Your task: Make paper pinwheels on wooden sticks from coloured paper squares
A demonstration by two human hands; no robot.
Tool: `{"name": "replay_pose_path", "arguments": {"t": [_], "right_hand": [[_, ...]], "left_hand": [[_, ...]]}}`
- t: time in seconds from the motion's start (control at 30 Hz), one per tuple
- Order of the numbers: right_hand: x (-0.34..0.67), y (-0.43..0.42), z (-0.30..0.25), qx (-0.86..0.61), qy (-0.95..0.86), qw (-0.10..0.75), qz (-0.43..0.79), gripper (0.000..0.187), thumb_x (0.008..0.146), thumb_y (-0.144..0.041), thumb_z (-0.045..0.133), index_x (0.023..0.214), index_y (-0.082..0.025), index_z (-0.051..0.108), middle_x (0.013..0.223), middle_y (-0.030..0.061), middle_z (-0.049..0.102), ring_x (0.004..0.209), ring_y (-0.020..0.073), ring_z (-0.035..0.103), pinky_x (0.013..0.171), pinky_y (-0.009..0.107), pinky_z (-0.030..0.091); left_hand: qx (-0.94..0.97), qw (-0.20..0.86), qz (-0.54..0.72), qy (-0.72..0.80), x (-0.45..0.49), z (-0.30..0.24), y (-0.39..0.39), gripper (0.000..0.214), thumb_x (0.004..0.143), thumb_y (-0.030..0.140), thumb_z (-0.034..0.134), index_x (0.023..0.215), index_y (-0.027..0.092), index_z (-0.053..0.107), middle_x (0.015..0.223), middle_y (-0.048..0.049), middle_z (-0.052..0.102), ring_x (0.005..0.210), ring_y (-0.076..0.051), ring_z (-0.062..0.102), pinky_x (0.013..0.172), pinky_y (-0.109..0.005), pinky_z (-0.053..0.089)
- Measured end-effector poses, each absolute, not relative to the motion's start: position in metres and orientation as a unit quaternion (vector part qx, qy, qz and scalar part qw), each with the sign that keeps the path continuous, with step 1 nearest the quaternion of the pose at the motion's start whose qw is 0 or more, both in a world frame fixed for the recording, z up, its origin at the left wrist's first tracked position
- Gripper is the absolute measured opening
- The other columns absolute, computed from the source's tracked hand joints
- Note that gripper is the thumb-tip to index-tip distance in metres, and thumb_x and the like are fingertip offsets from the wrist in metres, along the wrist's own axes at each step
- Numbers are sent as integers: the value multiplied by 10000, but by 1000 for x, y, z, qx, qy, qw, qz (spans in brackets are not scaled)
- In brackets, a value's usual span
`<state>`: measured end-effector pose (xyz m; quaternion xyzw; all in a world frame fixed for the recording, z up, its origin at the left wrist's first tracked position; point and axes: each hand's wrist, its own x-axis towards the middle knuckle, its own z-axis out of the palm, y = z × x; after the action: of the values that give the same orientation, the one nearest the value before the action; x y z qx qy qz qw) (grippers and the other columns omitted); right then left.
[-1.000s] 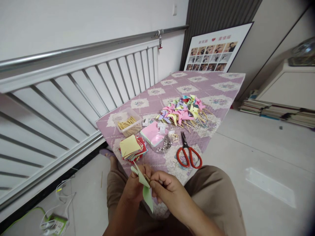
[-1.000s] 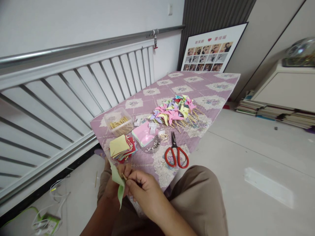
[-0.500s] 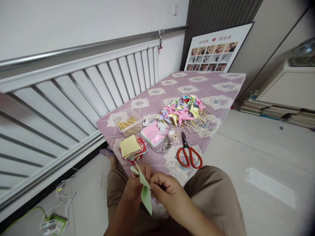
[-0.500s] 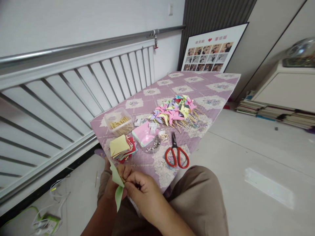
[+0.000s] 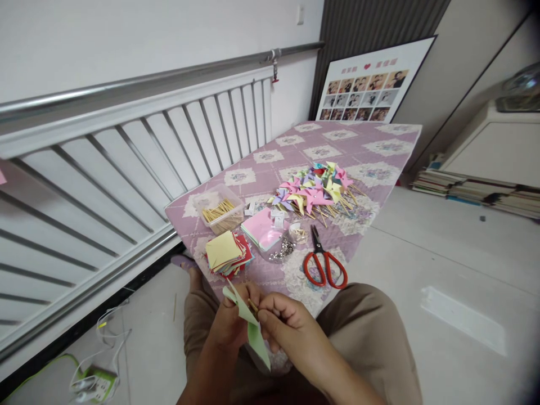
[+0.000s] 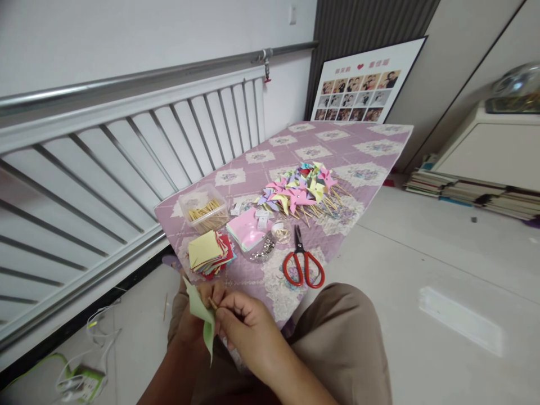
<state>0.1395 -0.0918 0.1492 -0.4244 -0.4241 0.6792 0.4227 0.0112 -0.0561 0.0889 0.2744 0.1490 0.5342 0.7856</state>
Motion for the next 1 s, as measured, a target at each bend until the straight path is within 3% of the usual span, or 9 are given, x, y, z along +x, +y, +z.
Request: {"name": "replay_pose_path", "arguments": {"t": [0.37,0.77,1.0], "right_hand": [[137,-93,149,-415,-430,446,667,187,768,-316,598,666,-193,498,552,-82,435,476,64,382,473,199,297],[139,-91,139,-445,-374,418,698,233,756,-397,635,765,-177,558,527,-73,537,401,43,414,393,162,259],[140,-92,139,-451,-386,409,693,225,785,-382,608,735,-179,523,527,-74,541,398,38,424,396,152,270]], "left_hand": [[294,768,545,165,10,95,-56,318,676,242,749,541,170,470,651,29,558,525,-95,529,476,-217,417],[310,774,526,168,8,92,-55,256,700,258,743,595,166,529,746,33,594,482,-64,517,404,-189,385],[306,774,532,155,7,91,-55,293,700,269,742,592,160,493,717,27,570,553,-75,524,470,-186,403]]}}
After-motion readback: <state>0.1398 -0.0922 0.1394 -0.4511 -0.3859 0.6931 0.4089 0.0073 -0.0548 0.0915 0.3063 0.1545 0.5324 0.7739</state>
